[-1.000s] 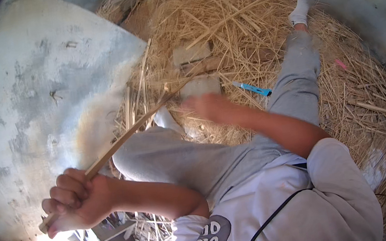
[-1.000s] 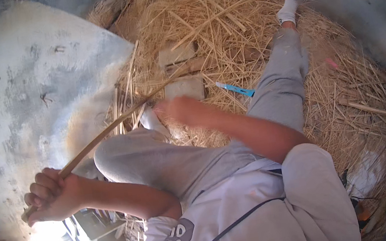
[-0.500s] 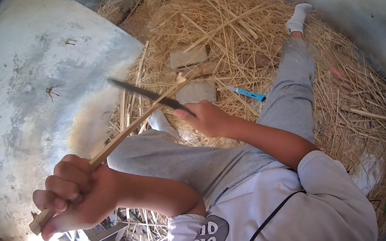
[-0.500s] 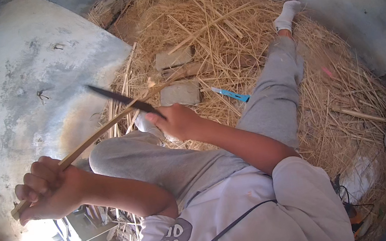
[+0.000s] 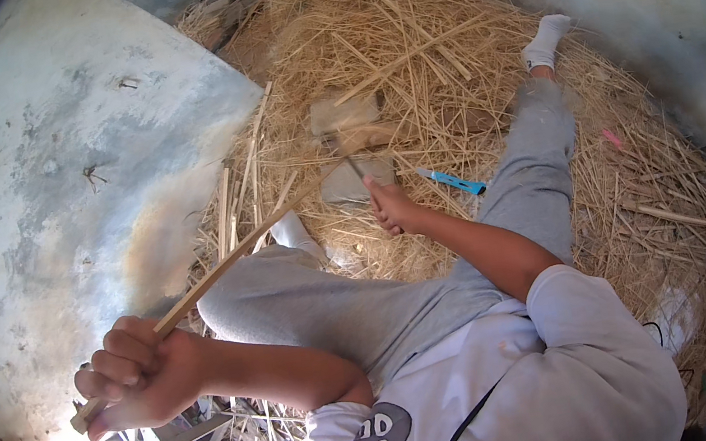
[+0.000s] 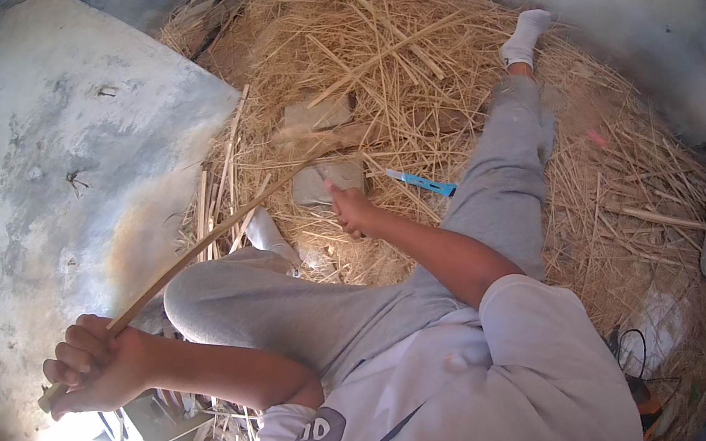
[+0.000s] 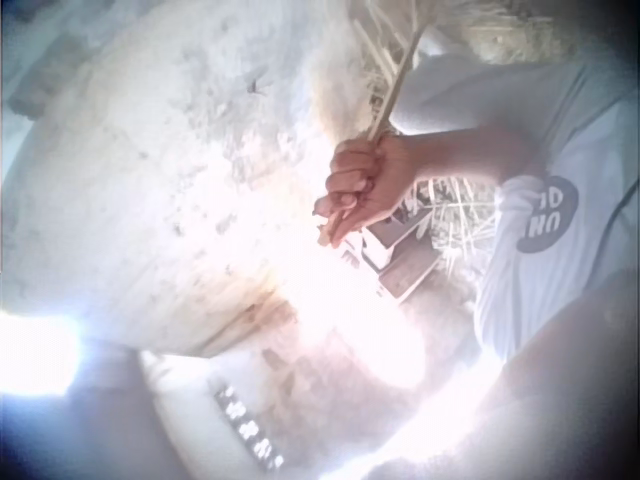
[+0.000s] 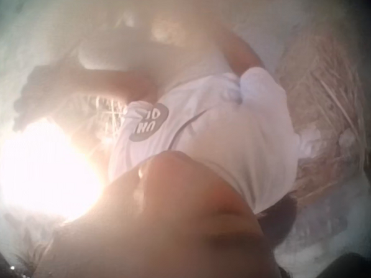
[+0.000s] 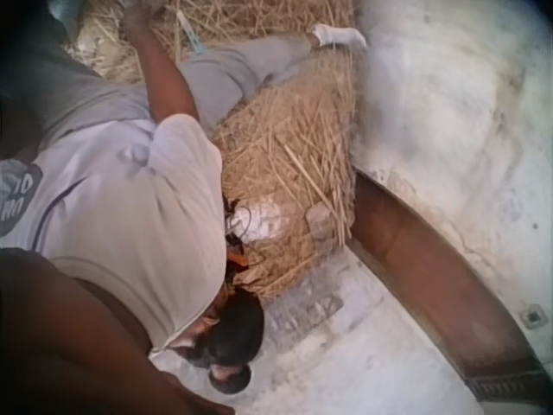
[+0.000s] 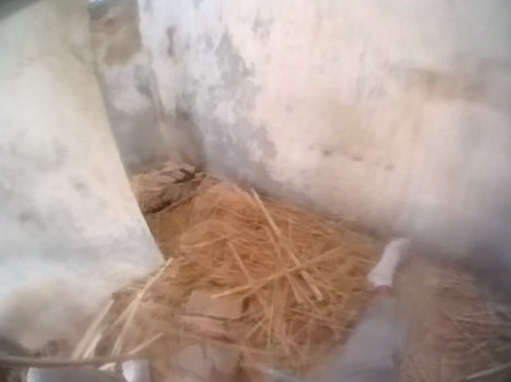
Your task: The person sits on a bed of straw and uses a knife to sharpen a long, thin stick. They hold the stick with one hand and scrape the blade along its length to create a point, occasionally rotating the stick to work on different sides.
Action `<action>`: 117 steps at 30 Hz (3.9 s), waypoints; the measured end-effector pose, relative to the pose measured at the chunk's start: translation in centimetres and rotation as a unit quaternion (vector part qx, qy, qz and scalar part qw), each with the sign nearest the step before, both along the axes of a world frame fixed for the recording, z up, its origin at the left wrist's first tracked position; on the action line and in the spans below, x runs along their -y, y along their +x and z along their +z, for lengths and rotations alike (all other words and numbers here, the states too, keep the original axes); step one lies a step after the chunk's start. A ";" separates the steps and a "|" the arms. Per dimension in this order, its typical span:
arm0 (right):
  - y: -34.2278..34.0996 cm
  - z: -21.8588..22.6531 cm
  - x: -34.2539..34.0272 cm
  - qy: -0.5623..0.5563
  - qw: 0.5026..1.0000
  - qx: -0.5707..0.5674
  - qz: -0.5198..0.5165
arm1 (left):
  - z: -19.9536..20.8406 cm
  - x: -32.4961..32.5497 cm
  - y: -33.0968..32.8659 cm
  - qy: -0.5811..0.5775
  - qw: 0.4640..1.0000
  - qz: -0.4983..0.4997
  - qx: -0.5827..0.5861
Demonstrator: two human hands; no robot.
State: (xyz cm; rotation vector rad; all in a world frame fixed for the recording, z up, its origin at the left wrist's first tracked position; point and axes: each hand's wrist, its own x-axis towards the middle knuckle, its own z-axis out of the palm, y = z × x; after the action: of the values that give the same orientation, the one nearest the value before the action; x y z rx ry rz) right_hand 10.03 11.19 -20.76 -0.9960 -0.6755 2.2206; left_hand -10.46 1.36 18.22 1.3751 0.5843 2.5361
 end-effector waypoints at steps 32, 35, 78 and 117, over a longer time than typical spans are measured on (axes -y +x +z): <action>3.4 -5.2 -4.1 0.296 0.817 0.494 0.030 | -0.6 0.7 -1.1 0.023 0.995 -0.090 -0.044; 3.4 -4.7 -4.8 0.109 0.857 0.497 0.080 | -1.0 1.2 -1.0 0.056 0.987 -0.138 -0.065; 11.9 1.2 -5.8 0.230 0.736 0.622 0.133 | 0.1 -0.6 2.3 -0.014 0.974 0.217 0.062; 3.9 15.6 9.0 0.219 0.951 0.201 -0.089 | 0.7 2.9 5.8 -0.002 0.970 0.240 0.051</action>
State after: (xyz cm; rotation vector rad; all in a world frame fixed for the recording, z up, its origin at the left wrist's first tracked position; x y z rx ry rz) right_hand 13.97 2.21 -5.18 -1.2220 -1.1506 1.6190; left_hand -4.63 -1.57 18.97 1.2070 1.0040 2.9472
